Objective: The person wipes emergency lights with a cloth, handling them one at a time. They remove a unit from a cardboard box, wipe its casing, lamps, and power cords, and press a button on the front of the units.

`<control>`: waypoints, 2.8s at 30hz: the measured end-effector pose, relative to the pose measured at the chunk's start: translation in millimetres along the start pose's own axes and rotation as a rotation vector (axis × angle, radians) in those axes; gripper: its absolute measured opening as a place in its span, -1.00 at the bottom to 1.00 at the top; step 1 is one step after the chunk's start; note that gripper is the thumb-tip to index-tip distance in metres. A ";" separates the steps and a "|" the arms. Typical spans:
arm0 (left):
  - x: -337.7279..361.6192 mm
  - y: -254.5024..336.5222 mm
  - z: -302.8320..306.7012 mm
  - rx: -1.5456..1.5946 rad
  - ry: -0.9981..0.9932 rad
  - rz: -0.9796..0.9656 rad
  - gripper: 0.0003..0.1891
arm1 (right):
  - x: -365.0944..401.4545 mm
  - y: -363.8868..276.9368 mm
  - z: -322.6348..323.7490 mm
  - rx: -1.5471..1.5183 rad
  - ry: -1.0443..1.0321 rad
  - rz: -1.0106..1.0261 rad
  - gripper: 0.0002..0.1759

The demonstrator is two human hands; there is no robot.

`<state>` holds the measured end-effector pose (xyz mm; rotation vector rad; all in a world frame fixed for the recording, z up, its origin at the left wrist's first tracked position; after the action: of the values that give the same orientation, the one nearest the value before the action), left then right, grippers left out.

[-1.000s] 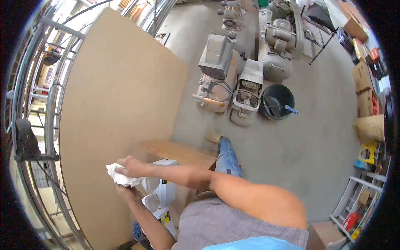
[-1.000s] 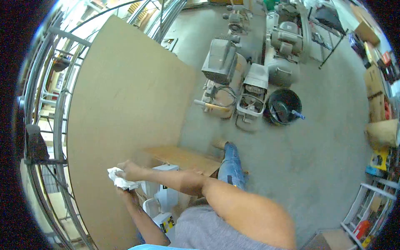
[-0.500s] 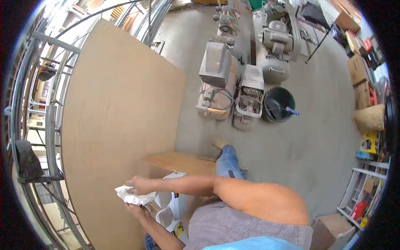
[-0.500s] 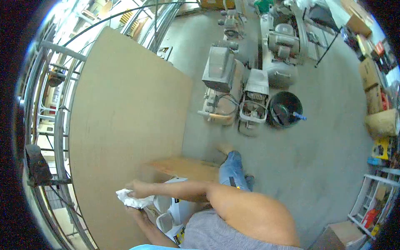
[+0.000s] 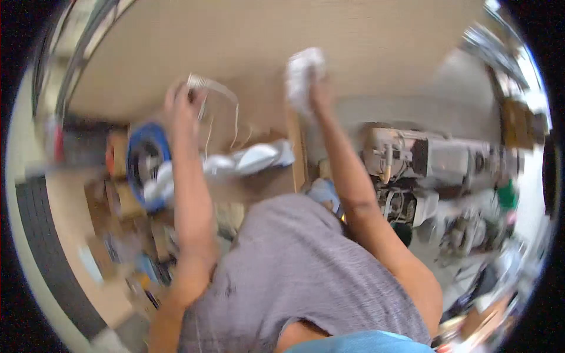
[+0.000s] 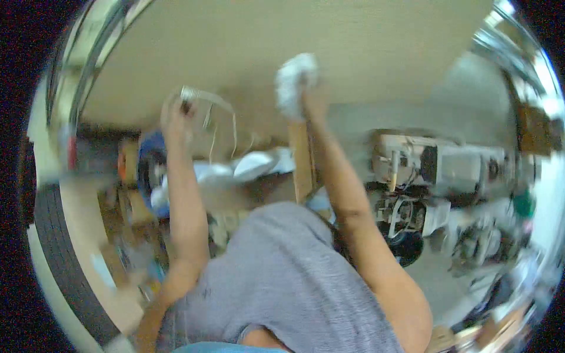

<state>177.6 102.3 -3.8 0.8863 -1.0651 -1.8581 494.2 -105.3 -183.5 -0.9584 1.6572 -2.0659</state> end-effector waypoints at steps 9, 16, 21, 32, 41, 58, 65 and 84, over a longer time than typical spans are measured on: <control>64.0 -118.7 35.1 -0.605 -0.203 0.469 -0.52 | -16.6 93.0 -40.2 0.054 -0.231 -0.048 -0.47; 201.4 -74.6 104.1 -0.394 0.182 0.506 -0.58 | 2.5 79.1 -151.6 0.356 -0.637 0.106 -0.35; 329.4 -99.3 118.7 -0.470 0.182 0.750 -0.70 | -6.4 128.5 -210.2 0.685 -0.714 0.431 -0.44; 570.7 -183.4 35.7 -0.311 -0.061 1.156 -0.61 | 42.5 125.0 -201.8 0.805 -1.123 0.363 -0.28; 465.5 -196.6 147.1 -0.322 0.245 0.846 -0.61 | 26.0 -58.5 -225.5 0.398 -0.717 0.430 -0.27; 277.7 -253.7 367.7 -0.321 0.485 0.328 0.14 | 292.4 -45.1 -505.8 1.018 -0.806 0.715 -0.35; 246.7 -267.7 362.1 -0.189 0.317 0.183 -0.01 | 264.3 -66.8 -517.4 1.087 -0.613 0.915 -0.53; 244.0 -275.4 364.6 -0.019 0.150 0.320 -0.11 | 337.6 -45.8 -633.7 1.297 -0.804 0.811 -0.69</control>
<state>-319.7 99.6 -149.0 0.7801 -1.0278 -1.5110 -169.5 160.3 -102.8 -0.3795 0.0578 -1.3602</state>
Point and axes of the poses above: each hand's wrist, its own x-axis away from the middle knuckle, its own z-axis out of the back of the hand, y = z × x, the point moved 10 cm from there along -x, towards the middle knuckle, and after that the axes turned 8 degrees about -y, right-handed, at the moved point
